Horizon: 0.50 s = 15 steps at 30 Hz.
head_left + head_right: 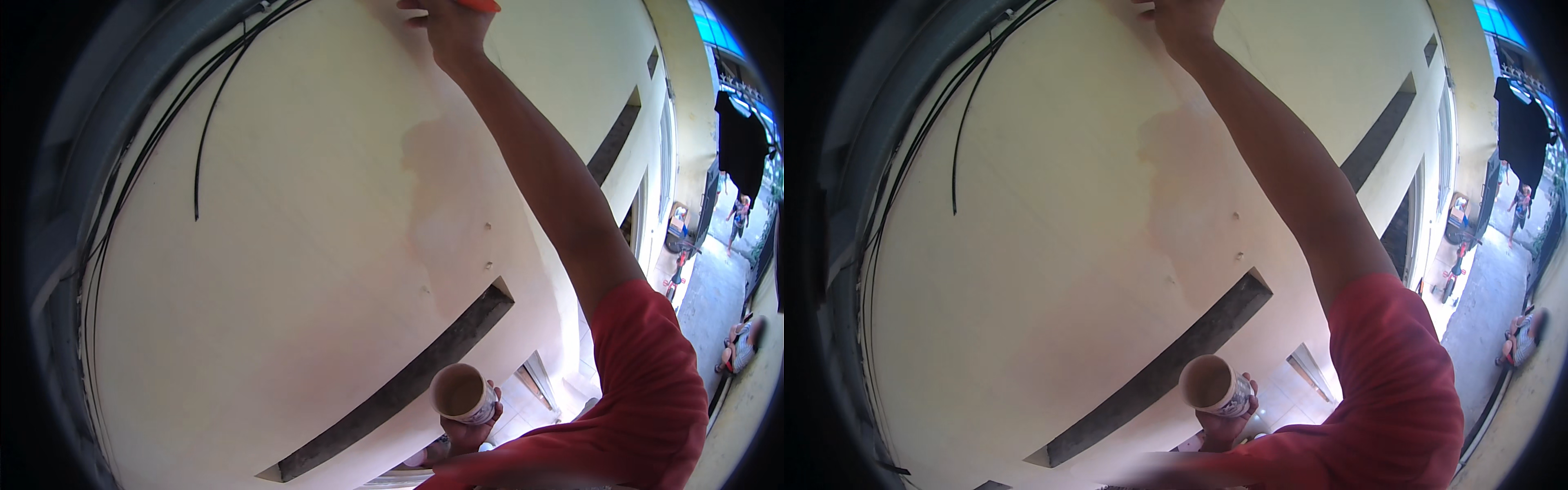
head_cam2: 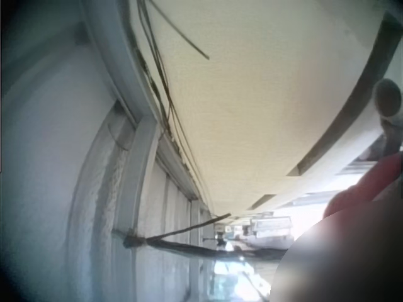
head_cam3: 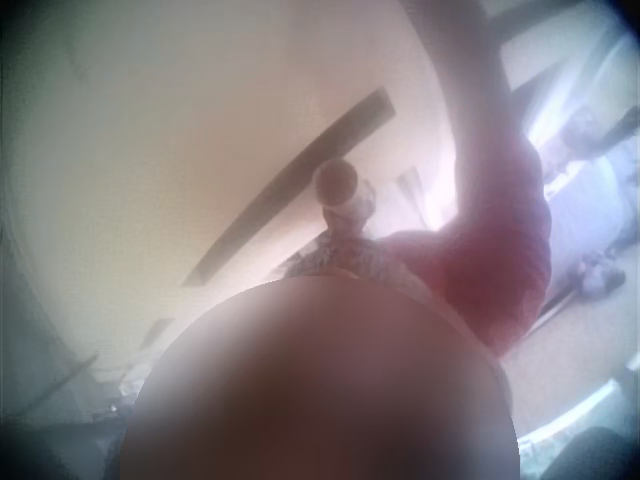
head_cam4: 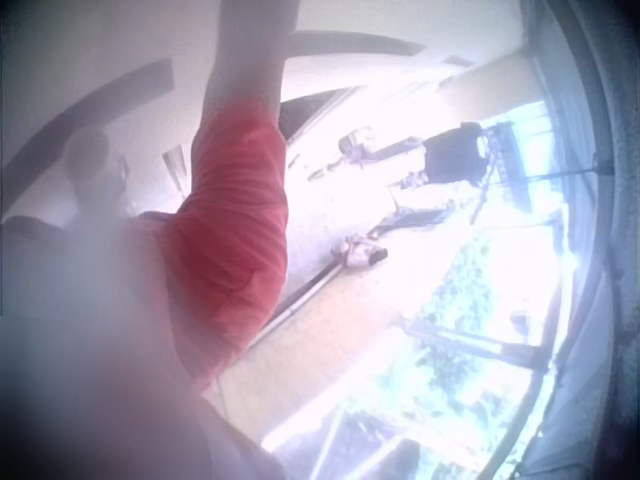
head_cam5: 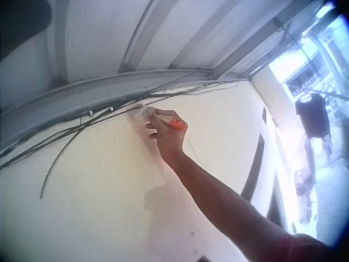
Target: The person paints a ceiling using a paintbrush and a small container of paint. They repeatedly dip the brush into the container and apply paint to the ceiling surface, occasionally adjusting their position on a ladder.
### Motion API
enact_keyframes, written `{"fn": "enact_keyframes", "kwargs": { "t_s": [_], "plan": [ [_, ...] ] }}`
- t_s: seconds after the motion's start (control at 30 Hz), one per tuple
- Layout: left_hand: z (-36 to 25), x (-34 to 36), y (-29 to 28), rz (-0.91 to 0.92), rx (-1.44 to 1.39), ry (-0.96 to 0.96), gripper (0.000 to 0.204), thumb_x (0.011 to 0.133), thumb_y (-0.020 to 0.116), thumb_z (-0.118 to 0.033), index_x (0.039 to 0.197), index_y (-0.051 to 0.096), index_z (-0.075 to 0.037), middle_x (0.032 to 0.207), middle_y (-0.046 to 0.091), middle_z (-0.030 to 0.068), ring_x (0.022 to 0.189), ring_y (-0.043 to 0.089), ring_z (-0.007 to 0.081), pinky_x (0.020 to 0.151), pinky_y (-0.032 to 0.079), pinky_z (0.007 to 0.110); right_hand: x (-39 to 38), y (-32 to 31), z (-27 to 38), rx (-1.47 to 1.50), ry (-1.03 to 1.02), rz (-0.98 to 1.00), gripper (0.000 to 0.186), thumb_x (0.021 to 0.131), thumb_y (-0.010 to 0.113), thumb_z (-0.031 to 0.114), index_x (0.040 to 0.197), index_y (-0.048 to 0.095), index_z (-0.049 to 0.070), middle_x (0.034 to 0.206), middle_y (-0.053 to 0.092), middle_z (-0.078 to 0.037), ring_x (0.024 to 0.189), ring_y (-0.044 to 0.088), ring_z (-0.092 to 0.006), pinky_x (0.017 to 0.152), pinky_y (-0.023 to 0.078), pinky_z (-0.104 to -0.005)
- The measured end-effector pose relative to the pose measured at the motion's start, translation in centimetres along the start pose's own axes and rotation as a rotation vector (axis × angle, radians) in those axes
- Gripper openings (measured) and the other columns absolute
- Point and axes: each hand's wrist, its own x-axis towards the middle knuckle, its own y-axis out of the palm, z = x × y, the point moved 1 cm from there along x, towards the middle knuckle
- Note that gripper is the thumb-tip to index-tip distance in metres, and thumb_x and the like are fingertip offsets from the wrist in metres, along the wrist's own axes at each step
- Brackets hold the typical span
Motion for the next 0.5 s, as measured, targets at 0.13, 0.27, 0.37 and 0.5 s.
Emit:
{"fn": "enact_keyframes", "kwargs": {
  "t_s": [0.13,0.27,0.37,0.5],
  "plan": [
    [0.2,0.5,0.2,0.009,-0.036,-0.036,0.083,0.091,0.077,-0.062,0.158,0.055,-0.017,0.159,0.051,0.0207,0.148,0.045,0.0413,0.118,0.048,0.055,-3.4,-4.7,0.3,-0.108,-0.031,0.014,0.033,0.100,0.080,0.012,0.122,0.065,-0.007,0.103,0.078,-0.019,0.085,0.080,-0.0256,0.070,0.066,-0.0365],
    [0.6,1.0,-0.4,0.018,-0.027,-0.079,0.083,0.092,0.076,-0.062,0.159,0.053,-0.017,0.160,0.050,0.0205,0.150,0.044,0.0413,0.119,0.046,0.056,-9.0,-10.7,2.9,-0.227,0.076,0.017,0.035,0.100,0.080,0.011,0.122,0.062,-0.008,0.107,0.077,-0.021,0.090,0.081,-0.0283,0.072,0.066,-0.0382],
    [0.7,0.9,-0.4,0.013,-0.053,-0.100,0.082,0.094,0.074,-0.062,0.160,0.052,-0.018,0.161,0.049,0.0207,0.151,0.043,0.0422,0.120,0.046,0.056,-14.1,-15.3,3.1,-0.282,0.166,0.045,0.030,0.101,0.078,0.010,0.118,0.060,-0.006,0.108,0.077,-0.022,0.091,0.081,-0.0297,0.072,0.066,-0.0392],
    [0.8,1.2,-0.3,0.017,-0.055,-0.126,0.082,0.094,0.074,-0.062,0.160,0.052,-0.018,0.161,0.049,0.0210,0.150,0.043,0.0428,0.120,0.046,0.056,-18.1,-18.3,5.5,-0.406,0.258,0.035,0.022,0.102,0.076,0.008,0.111,0.060,-0.004,0.104,0.077,-0.021,0.088,0.082,-0.0304,0.070,0.066,-0.0392]
  ]
}}
